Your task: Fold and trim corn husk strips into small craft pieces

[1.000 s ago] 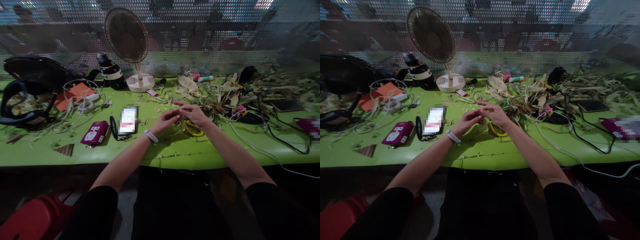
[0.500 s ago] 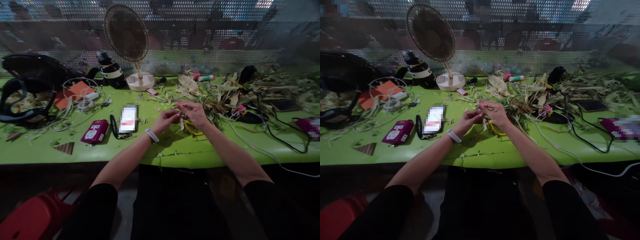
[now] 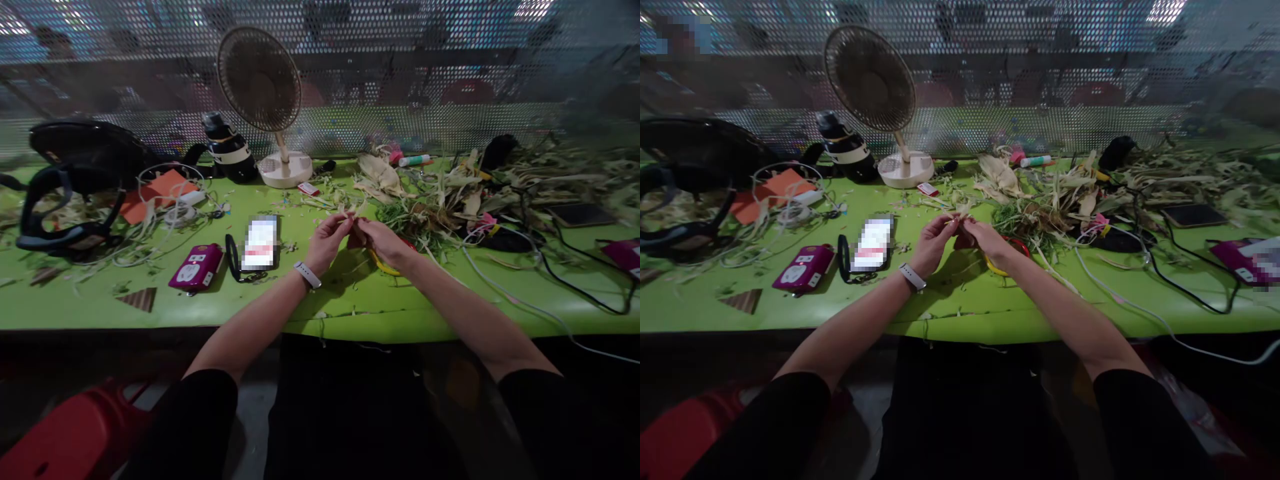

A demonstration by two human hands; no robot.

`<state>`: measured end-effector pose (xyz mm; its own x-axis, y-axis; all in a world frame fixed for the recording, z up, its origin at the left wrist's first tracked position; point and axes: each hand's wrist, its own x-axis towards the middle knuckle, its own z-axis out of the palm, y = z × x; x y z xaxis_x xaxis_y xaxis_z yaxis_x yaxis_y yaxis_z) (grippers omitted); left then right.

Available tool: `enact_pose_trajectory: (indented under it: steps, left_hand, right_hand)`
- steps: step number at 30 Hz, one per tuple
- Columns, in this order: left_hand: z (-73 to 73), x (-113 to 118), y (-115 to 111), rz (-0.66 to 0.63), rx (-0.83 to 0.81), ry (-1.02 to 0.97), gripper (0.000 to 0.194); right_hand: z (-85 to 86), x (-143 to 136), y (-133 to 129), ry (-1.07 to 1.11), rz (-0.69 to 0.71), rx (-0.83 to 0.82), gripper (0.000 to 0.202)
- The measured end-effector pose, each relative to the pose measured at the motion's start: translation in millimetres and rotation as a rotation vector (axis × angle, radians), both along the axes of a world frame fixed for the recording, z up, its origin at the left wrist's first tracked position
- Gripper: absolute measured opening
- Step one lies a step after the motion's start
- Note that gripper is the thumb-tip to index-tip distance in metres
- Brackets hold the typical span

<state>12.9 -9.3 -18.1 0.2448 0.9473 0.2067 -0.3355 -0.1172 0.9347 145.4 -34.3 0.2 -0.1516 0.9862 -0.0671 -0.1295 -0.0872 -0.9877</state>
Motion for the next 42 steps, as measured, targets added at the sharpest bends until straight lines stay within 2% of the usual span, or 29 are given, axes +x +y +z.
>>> enact_pose_trajectory:
  steps: [3, 10, 17, 20, 24, 27, 31, 35, 37, 42]
  left_hand:
    - [1.0, 1, -1, 0.026, 0.056, -0.001, 0.030]
    - [-2.6, -3, 6, 0.082, 0.110, 0.049, 0.033]
    - [-2.0, -7, 10, -0.032, -0.022, 0.049, 0.038]
    - [-2.0, -7, 10, -0.024, -0.065, 0.052, 0.035]
    - [1.1, -8, 6, -0.091, -0.107, 0.053, 0.038]
    - [4.6, -8, 3, -0.122, -0.105, 0.061, 0.040]
    - [7.2, -8, -1, -0.139, -0.062, 0.096, 0.042]
    - [5.5, -7, -1, -0.145, -0.038, 0.131, 0.048]
    - [3.6, -6, 0, -0.151, -0.037, 0.142, 0.049]
    - [0.8, -5, 0, -0.184, 0.041, 0.163, 0.047]
  right_hand:
    - [0.4, 2, -1, -0.023, -0.029, -0.002, 0.043]
    - [4.0, 2, -2, -0.166, -0.094, 0.142, 0.038]
    - [9.1, 16, 1, -0.239, -0.039, 0.072, 0.036]
    - [10.2, 18, 1, -0.289, -0.110, 0.104, 0.039]
    - [10.3, 15, 0, -0.319, -0.153, 0.145, 0.039]
    - [8.6, 15, 1, -0.282, -0.144, 0.127, 0.042]
    - [4.9, 14, 4, -0.254, -0.205, 0.106, 0.040]
    - [3.1, 14, 3, -0.327, -0.226, 0.215, 0.037]
    - [3.5, 16, 2, -0.396, -0.235, 0.279, 0.041]
    - [6.9, 22, 3, -0.470, -0.197, 0.308, 0.058]
